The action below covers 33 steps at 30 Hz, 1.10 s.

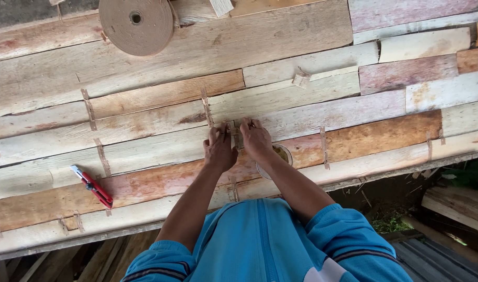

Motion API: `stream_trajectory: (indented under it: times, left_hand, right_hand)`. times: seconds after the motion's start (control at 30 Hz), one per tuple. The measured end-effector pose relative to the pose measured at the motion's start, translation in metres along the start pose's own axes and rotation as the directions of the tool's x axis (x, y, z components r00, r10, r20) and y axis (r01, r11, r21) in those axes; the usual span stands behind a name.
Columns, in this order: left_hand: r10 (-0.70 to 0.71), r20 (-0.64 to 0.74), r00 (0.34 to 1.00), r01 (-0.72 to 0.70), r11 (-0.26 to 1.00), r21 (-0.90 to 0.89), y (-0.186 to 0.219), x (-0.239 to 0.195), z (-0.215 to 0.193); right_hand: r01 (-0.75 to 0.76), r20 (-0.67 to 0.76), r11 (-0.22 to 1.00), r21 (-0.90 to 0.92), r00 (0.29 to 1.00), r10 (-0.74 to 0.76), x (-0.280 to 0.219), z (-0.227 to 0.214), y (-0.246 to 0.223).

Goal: Applying adhesive to thin wood veneer strips and placing them onto a wooden panel to create a decorative surface.

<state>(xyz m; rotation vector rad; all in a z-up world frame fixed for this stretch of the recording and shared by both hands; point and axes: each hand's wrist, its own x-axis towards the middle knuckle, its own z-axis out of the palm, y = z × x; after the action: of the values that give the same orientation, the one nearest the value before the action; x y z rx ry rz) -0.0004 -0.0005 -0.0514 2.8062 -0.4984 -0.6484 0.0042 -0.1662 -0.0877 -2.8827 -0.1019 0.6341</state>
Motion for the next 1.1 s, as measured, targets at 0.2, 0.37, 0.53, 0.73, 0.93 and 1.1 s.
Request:
stream_trajectory:
  times: [0.2,0.37,0.53,0.73,0.93,1.1]
  left_hand:
    - [-0.017,0.064,0.998,0.016,1.000,0.017,0.002,0.000,-0.012]
    - [-0.014,0.068,0.998,0.012,1.000,0.027,0.005,-0.003,-0.040]
    - [-0.028,0.146,0.989,0.013,0.994,0.104,0.013,-0.003,-0.062]
    - [0.026,0.175,0.984,-0.008,0.995,-0.104,0.000,0.004,-0.042]
    - [0.062,0.110,0.992,-0.055,0.996,-0.063,-0.009,0.009,-0.017]
    - [0.074,0.056,0.996,-0.070,0.995,-0.073,-0.011,0.009,-0.008]
  right_hand:
    - [0.045,0.064,0.998,-0.032,0.997,-0.043,-0.022,-0.063,-0.018]
    - [0.051,0.113,0.996,0.075,0.992,-0.059,-0.002,-0.055,0.007]
    - [0.127,-0.244,0.976,0.175,0.966,-0.082,0.026,-0.081,0.040]
    - [0.116,-0.294,0.986,0.121,0.953,-0.076,0.041,-0.096,0.071]
    - [0.123,-0.347,0.980,0.158,0.936,-0.062,0.047,-0.075,0.082]
    - [0.173,-0.457,0.977,0.125,0.884,-0.098,0.046,-0.061,0.086]
